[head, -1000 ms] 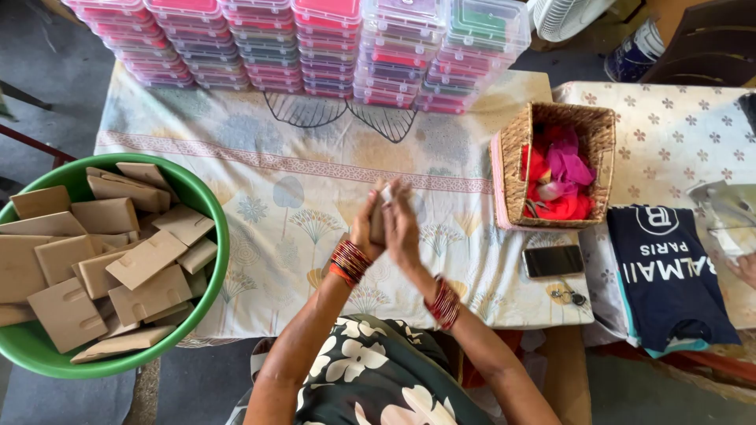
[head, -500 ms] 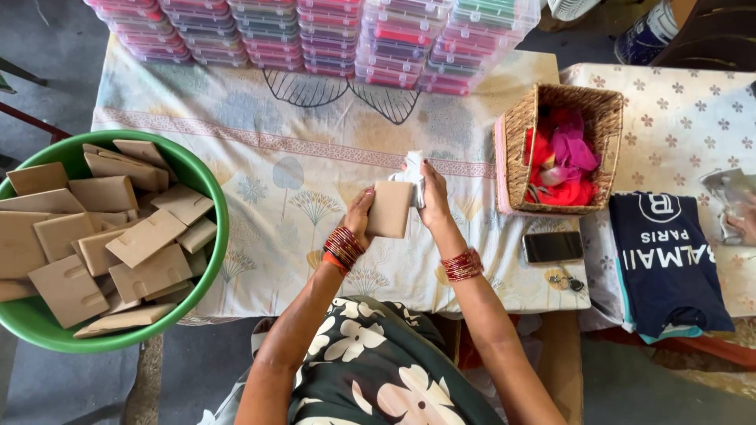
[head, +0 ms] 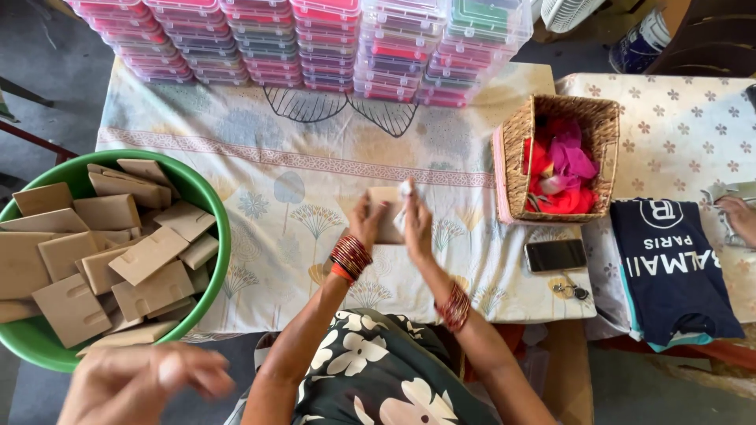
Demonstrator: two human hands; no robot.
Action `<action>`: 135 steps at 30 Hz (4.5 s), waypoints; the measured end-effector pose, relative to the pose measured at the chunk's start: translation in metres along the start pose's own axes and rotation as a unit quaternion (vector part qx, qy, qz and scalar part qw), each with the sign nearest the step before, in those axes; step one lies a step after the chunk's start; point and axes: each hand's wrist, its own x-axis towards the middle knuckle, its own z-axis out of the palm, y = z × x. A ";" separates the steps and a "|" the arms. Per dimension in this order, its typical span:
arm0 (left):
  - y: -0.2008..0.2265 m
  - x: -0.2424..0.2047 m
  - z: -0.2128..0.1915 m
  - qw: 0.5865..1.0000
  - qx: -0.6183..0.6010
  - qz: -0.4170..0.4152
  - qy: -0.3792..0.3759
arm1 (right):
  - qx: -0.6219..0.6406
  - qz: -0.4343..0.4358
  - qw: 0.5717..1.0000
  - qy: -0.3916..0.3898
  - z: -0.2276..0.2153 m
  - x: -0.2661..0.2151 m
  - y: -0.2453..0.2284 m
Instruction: The person wipes small cardboard pieces with a white cloth on a table, then places them into a green bowl. Later, the person picks a pink fabric from a basket, spreads it on the table, and places two cardboard pieces on it.
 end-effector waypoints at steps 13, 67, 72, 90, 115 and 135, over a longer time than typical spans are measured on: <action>-0.001 0.010 -0.005 0.995 -0.078 -0.009 0.067 | 0.006 -0.197 0.978 -0.073 0.004 -0.028 -0.011; -0.012 -0.019 0.019 0.915 -0.383 -0.124 0.032 | -0.110 -0.308 0.938 0.112 -0.001 -0.004 -0.014; -0.052 0.012 -0.003 0.929 -0.352 -0.091 0.067 | -0.183 -0.376 0.907 0.052 0.008 -0.044 -0.006; -0.092 0.024 -0.019 0.890 -0.416 -0.097 -0.160 | -0.012 -0.163 0.975 -0.153 0.021 -0.072 -0.027; -0.078 -0.010 -0.019 0.852 -0.356 -0.323 -0.208 | -0.261 -0.060 0.961 -0.066 -0.022 0.029 0.076; -0.072 0.051 -0.136 0.896 0.361 0.169 0.195 | 0.524 0.256 0.806 -0.099 -0.097 -0.027 0.223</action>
